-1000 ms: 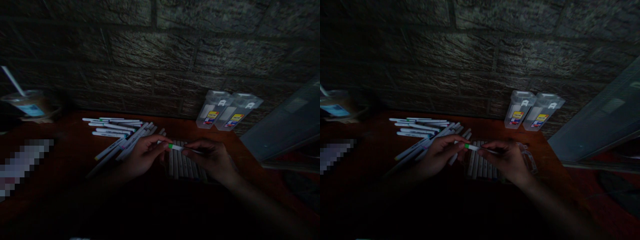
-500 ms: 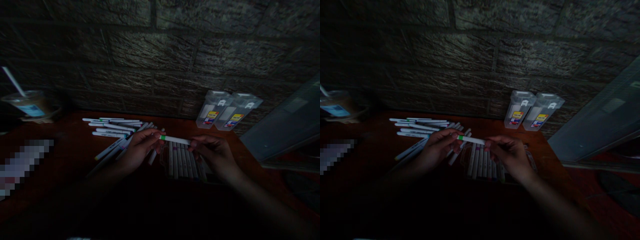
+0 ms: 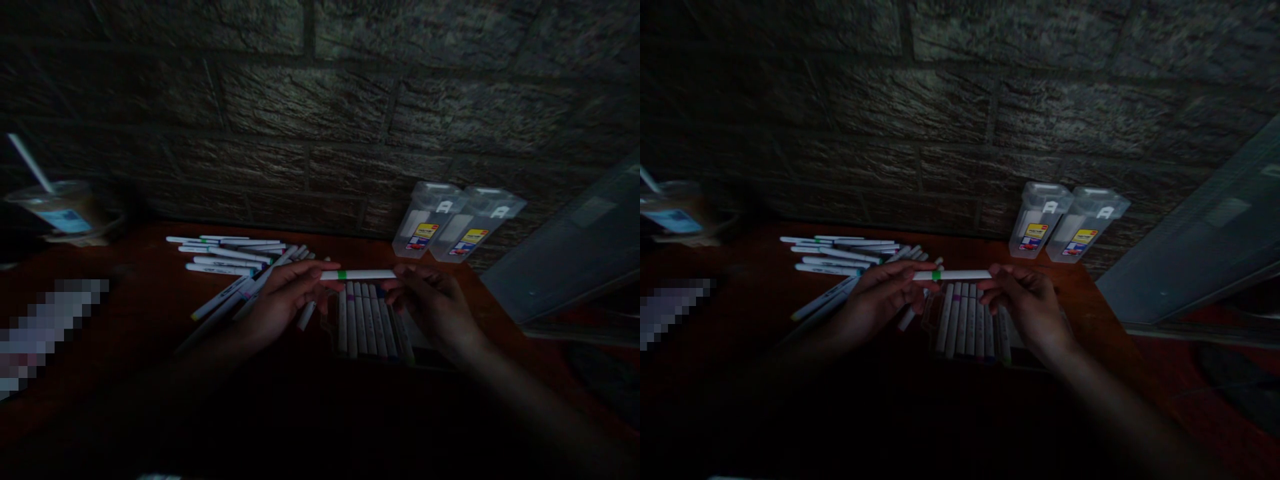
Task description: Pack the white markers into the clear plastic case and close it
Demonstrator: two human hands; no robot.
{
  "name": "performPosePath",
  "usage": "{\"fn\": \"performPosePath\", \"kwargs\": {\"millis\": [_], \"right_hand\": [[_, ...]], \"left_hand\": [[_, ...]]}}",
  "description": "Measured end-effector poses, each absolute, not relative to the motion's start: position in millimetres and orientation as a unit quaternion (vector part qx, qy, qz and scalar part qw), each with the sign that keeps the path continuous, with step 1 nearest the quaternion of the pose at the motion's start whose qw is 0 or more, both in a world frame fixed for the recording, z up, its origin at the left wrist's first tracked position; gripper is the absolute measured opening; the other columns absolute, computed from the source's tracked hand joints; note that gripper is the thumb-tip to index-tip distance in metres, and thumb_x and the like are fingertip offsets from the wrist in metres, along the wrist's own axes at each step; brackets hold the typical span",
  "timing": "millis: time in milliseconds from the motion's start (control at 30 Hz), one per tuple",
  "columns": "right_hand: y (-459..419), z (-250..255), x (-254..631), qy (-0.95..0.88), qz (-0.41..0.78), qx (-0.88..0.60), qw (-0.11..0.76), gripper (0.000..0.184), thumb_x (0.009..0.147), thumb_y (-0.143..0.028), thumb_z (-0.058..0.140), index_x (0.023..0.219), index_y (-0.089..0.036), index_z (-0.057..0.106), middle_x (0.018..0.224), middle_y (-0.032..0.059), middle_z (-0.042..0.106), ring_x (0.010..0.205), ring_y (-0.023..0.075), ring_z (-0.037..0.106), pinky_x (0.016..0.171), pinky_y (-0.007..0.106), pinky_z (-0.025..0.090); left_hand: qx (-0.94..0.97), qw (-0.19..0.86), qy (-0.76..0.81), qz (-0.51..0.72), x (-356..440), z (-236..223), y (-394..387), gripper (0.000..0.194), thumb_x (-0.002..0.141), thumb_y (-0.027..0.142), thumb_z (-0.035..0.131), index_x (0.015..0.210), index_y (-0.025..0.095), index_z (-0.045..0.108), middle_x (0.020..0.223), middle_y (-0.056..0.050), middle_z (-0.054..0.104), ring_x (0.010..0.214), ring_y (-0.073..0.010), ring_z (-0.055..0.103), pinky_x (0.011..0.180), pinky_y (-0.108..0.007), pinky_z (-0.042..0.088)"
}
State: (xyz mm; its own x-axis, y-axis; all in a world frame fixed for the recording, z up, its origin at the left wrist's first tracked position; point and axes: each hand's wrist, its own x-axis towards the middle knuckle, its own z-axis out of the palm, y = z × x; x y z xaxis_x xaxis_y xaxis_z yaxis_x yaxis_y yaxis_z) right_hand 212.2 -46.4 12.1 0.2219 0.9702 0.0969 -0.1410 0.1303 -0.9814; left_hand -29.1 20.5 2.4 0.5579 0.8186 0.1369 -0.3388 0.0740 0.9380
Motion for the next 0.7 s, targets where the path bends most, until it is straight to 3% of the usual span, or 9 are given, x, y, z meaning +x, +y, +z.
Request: {"fn": "performPosePath", "kwargs": {"millis": [233,500,700], "right_hand": [[-44.0,10.4,213.6,-0.421,0.445,-0.503,0.610,0.024,0.088,-0.042,0.079,0.082,-0.019,0.075,0.079,0.0085,0.082,0.059,0.0172,0.075,0.045,0.024,0.056],[-42.2,13.0,213.4,-0.394,0.468,-0.493,0.619,0.026,0.083,-0.041,0.084,0.077,-0.018,0.075,0.073,0.0083,0.080,0.054,0.0157,0.072,0.043,0.021,0.055],[-44.6,9.4,215.3,-0.460,0.432,-0.486,0.605,0.022,0.086,-0.039,0.081,0.079,-0.019,0.075,0.072,0.0053,0.078,0.054,0.0135,0.067,0.046,0.023,0.055]], "left_hand": [[0.571,0.691,0.203,0.394,-29.5,5.7,15.4,0.035,0.095,0.032,0.068,0.123,0.013,0.073,0.101,-0.014,0.081,0.064,-0.0152,0.069,0.061,-0.028,0.056],[0.630,0.644,0.211,0.380,-29.8,6.4,14.1,0.038,0.100,0.031,0.062,0.132,0.011,0.068,0.109,-0.016,0.080,0.065,-0.0142,0.069,0.061,-0.027,0.055],[0.667,0.589,0.254,0.380,-27.0,6.6,17.3,0.037,0.101,0.032,0.058,0.127,0.009,0.069,0.100,-0.013,0.081,0.061,-0.0130,0.068,0.062,-0.028,0.057]]}}
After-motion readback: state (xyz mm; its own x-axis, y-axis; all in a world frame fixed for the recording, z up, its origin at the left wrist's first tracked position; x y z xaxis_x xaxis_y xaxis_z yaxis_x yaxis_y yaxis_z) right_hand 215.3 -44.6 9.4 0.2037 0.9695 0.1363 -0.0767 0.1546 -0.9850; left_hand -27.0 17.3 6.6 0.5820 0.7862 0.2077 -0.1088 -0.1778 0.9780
